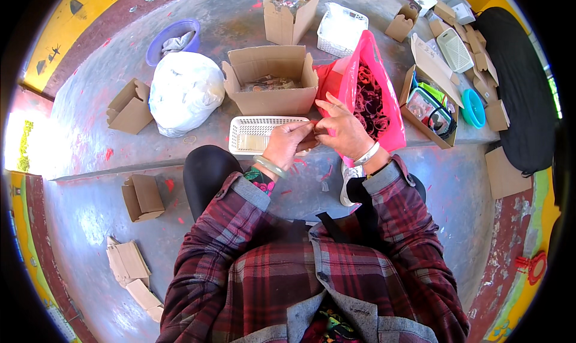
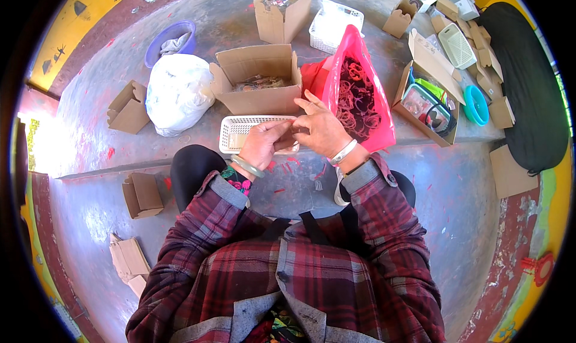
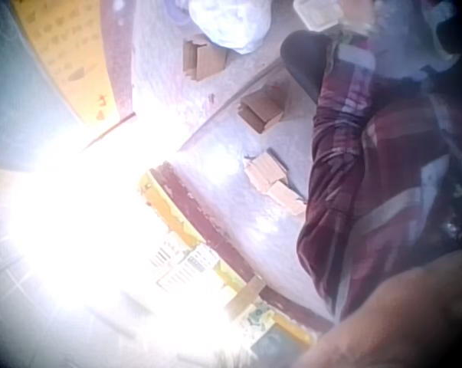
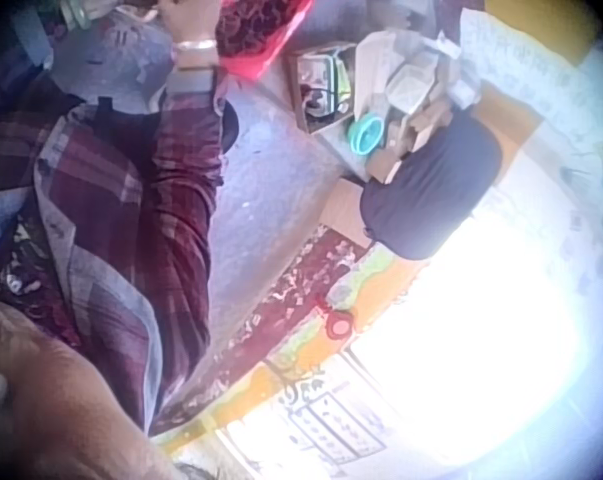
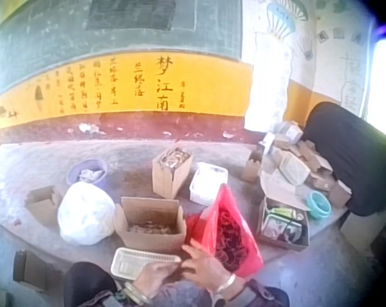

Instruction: The person sits on the floor and repeatedly picks up small, dark, coiled objects from a red bag. They place each object into a small, clear plastic bag and then put the bag into a white basket. The person handles the items one at a time throughout the clip.

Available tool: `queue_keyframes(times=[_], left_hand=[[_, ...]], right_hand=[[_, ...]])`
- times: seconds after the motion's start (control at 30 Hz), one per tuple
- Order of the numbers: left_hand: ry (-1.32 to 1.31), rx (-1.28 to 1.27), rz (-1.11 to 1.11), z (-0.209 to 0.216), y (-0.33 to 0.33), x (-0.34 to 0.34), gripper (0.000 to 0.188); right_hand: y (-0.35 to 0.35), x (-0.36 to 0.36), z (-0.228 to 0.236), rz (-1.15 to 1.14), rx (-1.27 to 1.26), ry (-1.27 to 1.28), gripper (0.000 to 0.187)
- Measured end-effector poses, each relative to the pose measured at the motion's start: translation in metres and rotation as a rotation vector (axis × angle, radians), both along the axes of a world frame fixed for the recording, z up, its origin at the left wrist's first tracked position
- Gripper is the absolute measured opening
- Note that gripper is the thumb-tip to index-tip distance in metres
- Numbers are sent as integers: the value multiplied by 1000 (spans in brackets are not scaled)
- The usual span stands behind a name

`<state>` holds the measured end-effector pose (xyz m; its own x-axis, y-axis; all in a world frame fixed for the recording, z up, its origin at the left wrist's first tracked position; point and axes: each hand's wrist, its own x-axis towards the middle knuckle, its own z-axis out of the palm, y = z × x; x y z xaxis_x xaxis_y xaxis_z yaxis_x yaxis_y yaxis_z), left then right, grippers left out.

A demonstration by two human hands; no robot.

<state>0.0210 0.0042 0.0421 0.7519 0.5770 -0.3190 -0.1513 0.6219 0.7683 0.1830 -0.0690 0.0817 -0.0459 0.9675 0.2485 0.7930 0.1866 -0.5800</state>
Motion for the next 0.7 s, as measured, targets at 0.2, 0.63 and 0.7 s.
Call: queue_keyframes(times=[0.2,0.63,0.7], left_hand=[[6,-29,70,7,-3,-1,26],[-68,-56,142,2,-4,2,24],[-74,-51,131,3,-4,2,24]], right_hand=[[2,-4,-5,-20,15,-16,14],[4,-9,-10,-149,41,103,15],[5,-7,-15,-147,3,191,17]])
